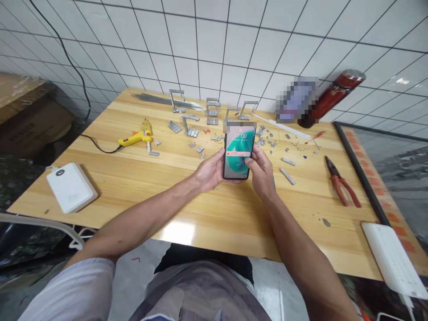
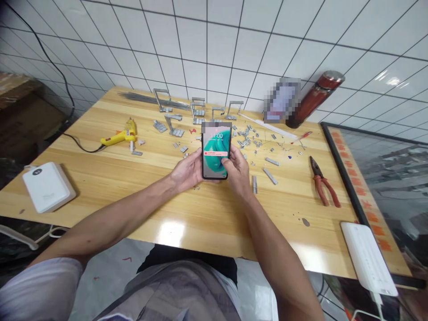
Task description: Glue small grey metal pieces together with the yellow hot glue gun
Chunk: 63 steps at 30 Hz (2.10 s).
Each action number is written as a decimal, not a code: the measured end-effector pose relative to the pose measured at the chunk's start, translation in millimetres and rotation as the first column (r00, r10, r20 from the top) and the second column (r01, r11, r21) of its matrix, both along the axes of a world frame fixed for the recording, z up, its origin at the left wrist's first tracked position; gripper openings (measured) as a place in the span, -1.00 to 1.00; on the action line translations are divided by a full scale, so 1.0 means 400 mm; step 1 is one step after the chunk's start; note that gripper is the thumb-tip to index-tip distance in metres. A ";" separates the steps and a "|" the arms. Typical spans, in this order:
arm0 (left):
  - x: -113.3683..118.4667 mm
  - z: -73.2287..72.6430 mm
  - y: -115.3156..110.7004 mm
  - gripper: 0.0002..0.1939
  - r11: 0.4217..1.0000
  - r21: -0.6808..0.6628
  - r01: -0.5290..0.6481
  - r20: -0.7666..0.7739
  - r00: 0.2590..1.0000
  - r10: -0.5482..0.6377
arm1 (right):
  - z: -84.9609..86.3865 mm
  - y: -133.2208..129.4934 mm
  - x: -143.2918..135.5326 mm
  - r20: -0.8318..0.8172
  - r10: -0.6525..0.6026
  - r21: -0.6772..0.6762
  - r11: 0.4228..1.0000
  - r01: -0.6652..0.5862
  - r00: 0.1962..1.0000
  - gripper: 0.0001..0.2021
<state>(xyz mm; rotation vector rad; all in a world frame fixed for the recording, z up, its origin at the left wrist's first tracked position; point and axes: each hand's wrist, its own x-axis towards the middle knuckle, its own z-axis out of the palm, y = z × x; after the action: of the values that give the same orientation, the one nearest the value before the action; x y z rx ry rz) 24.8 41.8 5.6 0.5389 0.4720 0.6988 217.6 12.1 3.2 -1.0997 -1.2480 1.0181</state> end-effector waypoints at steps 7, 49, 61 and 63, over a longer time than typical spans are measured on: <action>0.001 -0.011 0.003 -0.43 0.999 -0.030 -0.038 -0.028 0.999 0.037 | -0.017 0.010 -0.004 0.012 0.071 -0.049 0.996 -0.070 0.997 -0.37; 0.000 -0.012 -0.004 -0.38 0.997 -0.009 0.079 -0.035 0.996 -0.079 | -0.008 -0.021 0.017 -0.030 0.118 -0.069 0.990 -0.120 0.993 -0.42; 0.002 -0.002 -0.008 -0.38 0.998 -0.032 0.055 -0.065 0.996 -0.057 | -0.029 -0.015 0.019 0.060 0.125 -0.066 0.990 -0.121 0.990 -0.35; 0.002 0.000 -0.007 -0.38 0.998 -0.029 0.055 -0.069 0.996 -0.057 | -0.026 -0.018 0.026 0.067 0.164 -0.076 0.984 -0.159 0.984 -0.27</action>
<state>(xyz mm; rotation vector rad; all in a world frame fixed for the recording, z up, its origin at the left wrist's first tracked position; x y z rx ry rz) 25.6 38.9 5.5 0.5498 0.5289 0.6207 227.9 4.8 -7.2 -1.1121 -1.3872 1.1608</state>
